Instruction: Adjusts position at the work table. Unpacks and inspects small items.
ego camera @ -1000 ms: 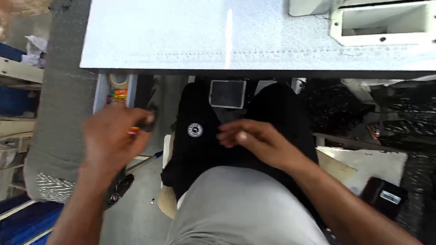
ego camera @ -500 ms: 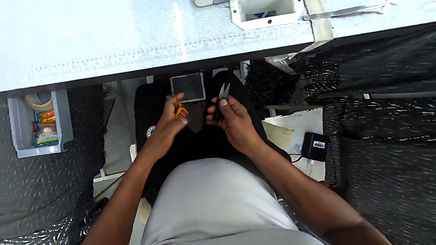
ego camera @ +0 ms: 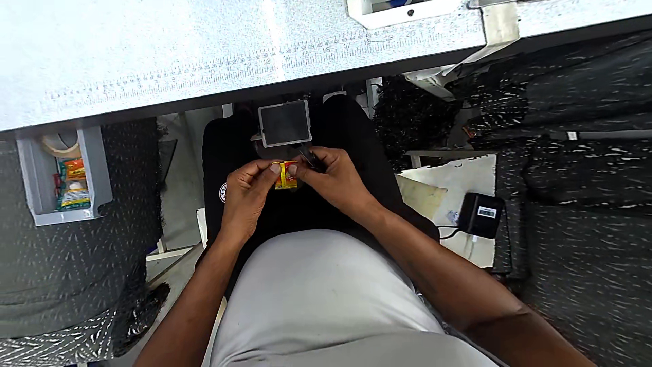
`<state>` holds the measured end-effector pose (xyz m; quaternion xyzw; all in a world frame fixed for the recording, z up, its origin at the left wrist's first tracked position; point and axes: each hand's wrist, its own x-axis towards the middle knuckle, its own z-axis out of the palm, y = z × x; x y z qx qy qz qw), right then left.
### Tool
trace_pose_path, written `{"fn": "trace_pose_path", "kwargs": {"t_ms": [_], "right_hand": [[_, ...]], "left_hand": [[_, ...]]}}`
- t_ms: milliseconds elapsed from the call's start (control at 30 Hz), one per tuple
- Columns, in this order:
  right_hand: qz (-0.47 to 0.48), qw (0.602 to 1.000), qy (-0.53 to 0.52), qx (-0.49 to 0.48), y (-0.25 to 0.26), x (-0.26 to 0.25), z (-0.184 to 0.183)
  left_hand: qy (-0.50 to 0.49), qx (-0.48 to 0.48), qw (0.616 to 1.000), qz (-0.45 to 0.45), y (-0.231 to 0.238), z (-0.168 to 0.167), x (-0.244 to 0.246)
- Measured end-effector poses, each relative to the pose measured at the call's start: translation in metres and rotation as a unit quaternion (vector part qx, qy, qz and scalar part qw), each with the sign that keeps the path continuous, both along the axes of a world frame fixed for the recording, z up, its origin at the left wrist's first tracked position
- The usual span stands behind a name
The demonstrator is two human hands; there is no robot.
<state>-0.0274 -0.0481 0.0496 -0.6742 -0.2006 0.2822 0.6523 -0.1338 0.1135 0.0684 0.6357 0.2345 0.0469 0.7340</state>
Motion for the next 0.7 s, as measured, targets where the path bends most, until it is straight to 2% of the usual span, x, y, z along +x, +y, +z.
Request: {"fn": "trace_pose_path", "kwargs": {"t_ms": [133,200,467,700], "right_hand": [[-0.005,1.0,0.003,-0.011,-0.005,0.0,-0.003],[0.005,1.0,-0.005,-0.023,-0.008,0.0,-0.004],[0.095,0.985,-0.088,-0.115,-0.033,0.006,-0.011],[0.108,0.977,-0.141,-0.117,-0.022,0.003,-0.014]], "left_hand": [[0.047,-0.1,0.994,-0.027,-0.006,-0.001,0.006],[0.066,-0.134,0.989,-0.01,-0.01,-0.002,0.011],[0.08,-0.146,0.986,0.03,-0.008,-0.002,0.015],[0.079,-0.16,0.984,0.02,-0.011,-0.003,0.016]]}}
